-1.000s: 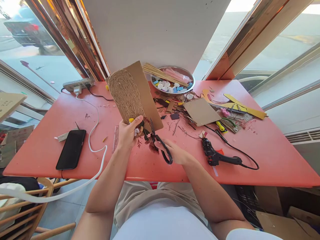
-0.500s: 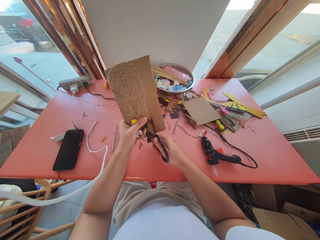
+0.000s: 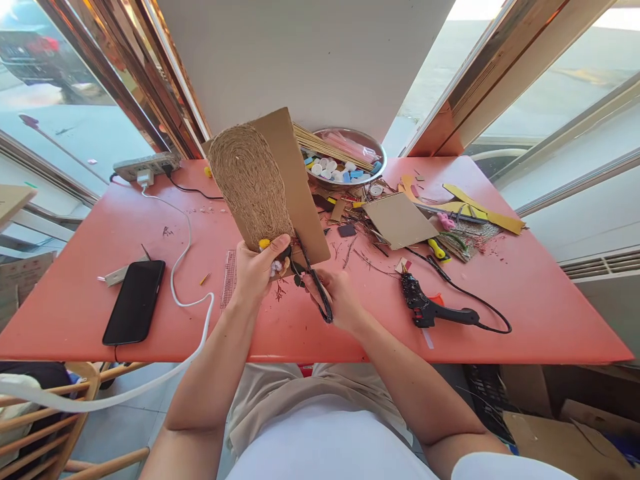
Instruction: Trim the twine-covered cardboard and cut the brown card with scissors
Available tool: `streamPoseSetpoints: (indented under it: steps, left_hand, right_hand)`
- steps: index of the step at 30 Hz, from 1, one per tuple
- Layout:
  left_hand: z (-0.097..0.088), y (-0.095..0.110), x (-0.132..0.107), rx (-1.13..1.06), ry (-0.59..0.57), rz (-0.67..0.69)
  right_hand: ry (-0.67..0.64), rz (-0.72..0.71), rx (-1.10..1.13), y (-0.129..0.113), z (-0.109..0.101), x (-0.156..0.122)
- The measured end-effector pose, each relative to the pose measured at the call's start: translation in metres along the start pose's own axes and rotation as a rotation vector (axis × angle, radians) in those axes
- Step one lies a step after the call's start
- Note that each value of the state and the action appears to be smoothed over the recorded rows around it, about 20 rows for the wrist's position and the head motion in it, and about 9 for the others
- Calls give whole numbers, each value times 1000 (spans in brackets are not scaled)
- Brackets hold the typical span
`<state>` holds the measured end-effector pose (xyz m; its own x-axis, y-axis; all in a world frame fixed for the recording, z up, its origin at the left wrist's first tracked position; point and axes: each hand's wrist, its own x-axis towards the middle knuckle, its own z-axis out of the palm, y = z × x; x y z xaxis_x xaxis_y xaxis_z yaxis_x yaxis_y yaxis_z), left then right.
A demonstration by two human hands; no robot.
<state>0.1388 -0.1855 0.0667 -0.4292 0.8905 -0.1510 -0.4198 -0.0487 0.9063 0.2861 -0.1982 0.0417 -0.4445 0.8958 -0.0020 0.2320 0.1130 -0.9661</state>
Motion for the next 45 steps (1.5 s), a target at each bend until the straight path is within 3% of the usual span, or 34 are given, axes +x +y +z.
streamPoseSetpoints:
  steps: [9,13,21,29,45]
  left_hand:
    - [6,1,-8,25,-36,-87]
    - [6,2,-9,17,-44,-84]
    - [6,4,-9,17,-33,-70]
    - [8,5,-14,43,-99,-138]
    - [8,1,-13,13,-87,-155]
  right_hand:
    - [-25,20,202,-7,-3,2]
    - [-47,92,297,-6,-1,4]
    - [39,130,265,-3,5,1]
    - [81,102,508,-10,5,7]
    - [125,146,445,-13,3,5]
